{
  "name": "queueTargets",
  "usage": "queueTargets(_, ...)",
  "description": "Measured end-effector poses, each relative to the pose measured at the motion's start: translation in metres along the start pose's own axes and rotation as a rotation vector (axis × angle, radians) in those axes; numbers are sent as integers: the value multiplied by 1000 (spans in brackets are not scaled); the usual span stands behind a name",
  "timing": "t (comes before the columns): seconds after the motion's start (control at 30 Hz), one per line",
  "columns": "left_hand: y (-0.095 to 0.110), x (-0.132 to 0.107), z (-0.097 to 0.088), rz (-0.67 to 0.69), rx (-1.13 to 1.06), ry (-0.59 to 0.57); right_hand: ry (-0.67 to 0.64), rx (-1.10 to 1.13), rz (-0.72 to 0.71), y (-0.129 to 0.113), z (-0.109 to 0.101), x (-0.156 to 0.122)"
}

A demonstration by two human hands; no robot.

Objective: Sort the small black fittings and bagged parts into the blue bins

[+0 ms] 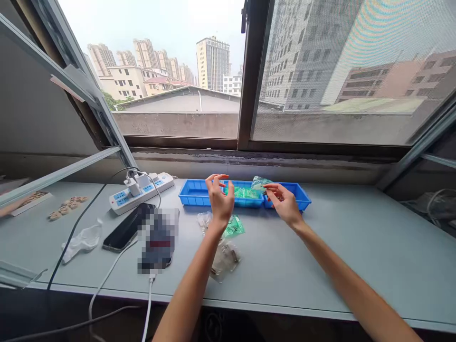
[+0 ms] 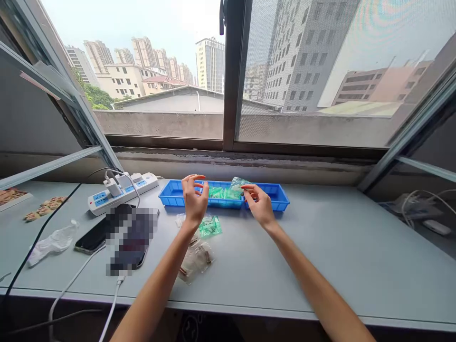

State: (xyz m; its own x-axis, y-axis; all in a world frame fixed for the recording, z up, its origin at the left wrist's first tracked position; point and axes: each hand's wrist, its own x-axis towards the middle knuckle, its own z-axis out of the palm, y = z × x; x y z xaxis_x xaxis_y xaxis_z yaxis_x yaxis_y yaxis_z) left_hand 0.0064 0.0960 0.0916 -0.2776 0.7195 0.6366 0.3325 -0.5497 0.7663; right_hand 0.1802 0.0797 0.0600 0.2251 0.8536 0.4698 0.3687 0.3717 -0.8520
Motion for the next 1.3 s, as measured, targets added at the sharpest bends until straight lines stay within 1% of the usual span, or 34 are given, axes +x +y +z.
queueTargets(0.1,-4,6,-4,-69,-26,73,-116,-156,-151,-6,10,2)
queueTargets(0.17,-7,9,-6,-118,-34,93,-229,-266,-278,-11,19,6)
queueTargets(0.23,-9,11,-8,-165,-42,104,-333,-372,-363,-16,28,12)
queueTargets(0.3,-11,13,-9,-196,-49,119,-388,-439,-361,-19,37,17)
queueTargets(0.43,-8,14,-10,-216,-55,129,-462,-494,-238,-20,52,24)
queueTargets(0.5,-4,14,-10,-226,-55,128,-517,-540,-192,-21,56,25)
queueTargets(0.57,1,12,-9,-219,-54,127,-556,-605,-184,-23,56,25)
queueTargets(0.63,7,10,-9,-190,-53,120,-566,-677,-203,-25,55,25)
queueTargets(0.73,14,7,-9,-153,-46,111,-533,-769,-235,-29,53,23)
queueTargets(0.8,16,7,-10,-151,-39,114,-509,-813,-278,-30,52,21)
queueTargets(0.93,16,7,-10,-166,-33,122,-561,-866,-348,-31,53,19)
queueTargets(1.03,13,6,-8,-160,-36,101,-600,-861,-359,-30,53,18)
queueTargets(1.17,11,5,-5,-151,-37,70,-616,-826,-362,-28,51,19)
queueTargets(1.3,9,6,-6,-152,-30,84,-595,-764,-409,-35,44,23)
